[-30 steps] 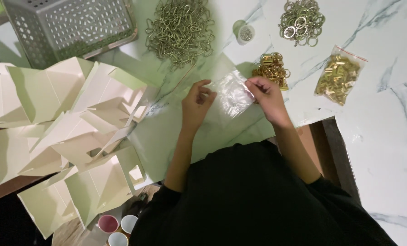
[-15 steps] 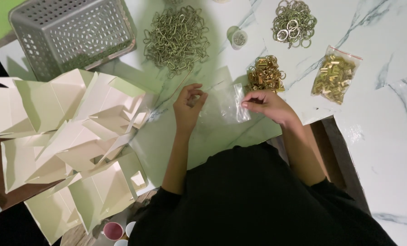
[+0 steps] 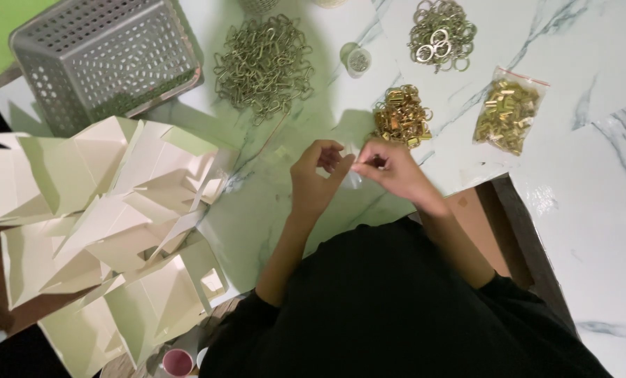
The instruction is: Sort metal rings and clips into different plastic bags.
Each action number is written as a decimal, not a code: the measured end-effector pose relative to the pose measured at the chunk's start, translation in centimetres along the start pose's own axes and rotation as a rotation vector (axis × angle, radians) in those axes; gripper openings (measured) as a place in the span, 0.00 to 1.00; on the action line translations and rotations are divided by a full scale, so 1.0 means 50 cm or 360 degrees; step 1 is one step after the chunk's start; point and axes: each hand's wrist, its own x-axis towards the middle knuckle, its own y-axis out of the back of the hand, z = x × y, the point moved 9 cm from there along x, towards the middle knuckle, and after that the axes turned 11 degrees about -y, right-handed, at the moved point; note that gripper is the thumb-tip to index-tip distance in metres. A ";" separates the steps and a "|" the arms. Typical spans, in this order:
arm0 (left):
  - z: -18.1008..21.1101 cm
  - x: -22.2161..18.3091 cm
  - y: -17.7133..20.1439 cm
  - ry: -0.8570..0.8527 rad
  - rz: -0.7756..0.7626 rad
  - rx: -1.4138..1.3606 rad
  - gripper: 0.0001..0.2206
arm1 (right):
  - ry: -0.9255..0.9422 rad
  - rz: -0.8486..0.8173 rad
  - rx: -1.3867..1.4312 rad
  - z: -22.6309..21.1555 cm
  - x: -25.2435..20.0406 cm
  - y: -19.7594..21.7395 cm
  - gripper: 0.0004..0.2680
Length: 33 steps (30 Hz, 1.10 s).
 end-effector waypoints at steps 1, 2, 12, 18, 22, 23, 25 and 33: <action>0.005 0.005 -0.006 -0.0007 -0.0009 -0.0007 0.10 | -0.0001 0.0013 -0.0003 -0.009 -0.004 0.004 0.06; 0.009 0.009 -0.011 -0.0001 -0.0008 -0.0010 0.09 | 0.0057 0.0028 -0.0041 -0.024 -0.009 0.007 0.06; 0.048 0.027 0.000 -0.0163 -0.0068 0.0324 0.04 | 0.0077 0.0350 0.0309 -0.015 -0.032 0.049 0.07; 0.067 0.023 -0.020 -0.0165 -0.0230 0.0365 0.19 | 0.0102 0.0551 0.0190 -0.071 -0.050 0.067 0.05; 0.087 0.031 -0.033 -0.0227 -0.0468 0.0528 0.25 | 0.0288 0.0550 0.0135 -0.095 -0.065 0.072 0.07; 0.137 0.042 -0.033 -0.0534 -0.0446 0.0592 0.33 | 0.0316 0.0511 0.0174 -0.099 -0.067 0.073 0.07; 0.180 0.048 -0.037 -0.0837 -0.0419 0.0655 0.42 | 0.0343 0.0465 0.0212 -0.094 -0.069 0.080 0.06; 0.119 0.021 -0.103 -0.0784 -0.0610 0.0641 0.56 | 0.0184 0.0350 0.0283 -0.066 -0.063 0.105 0.07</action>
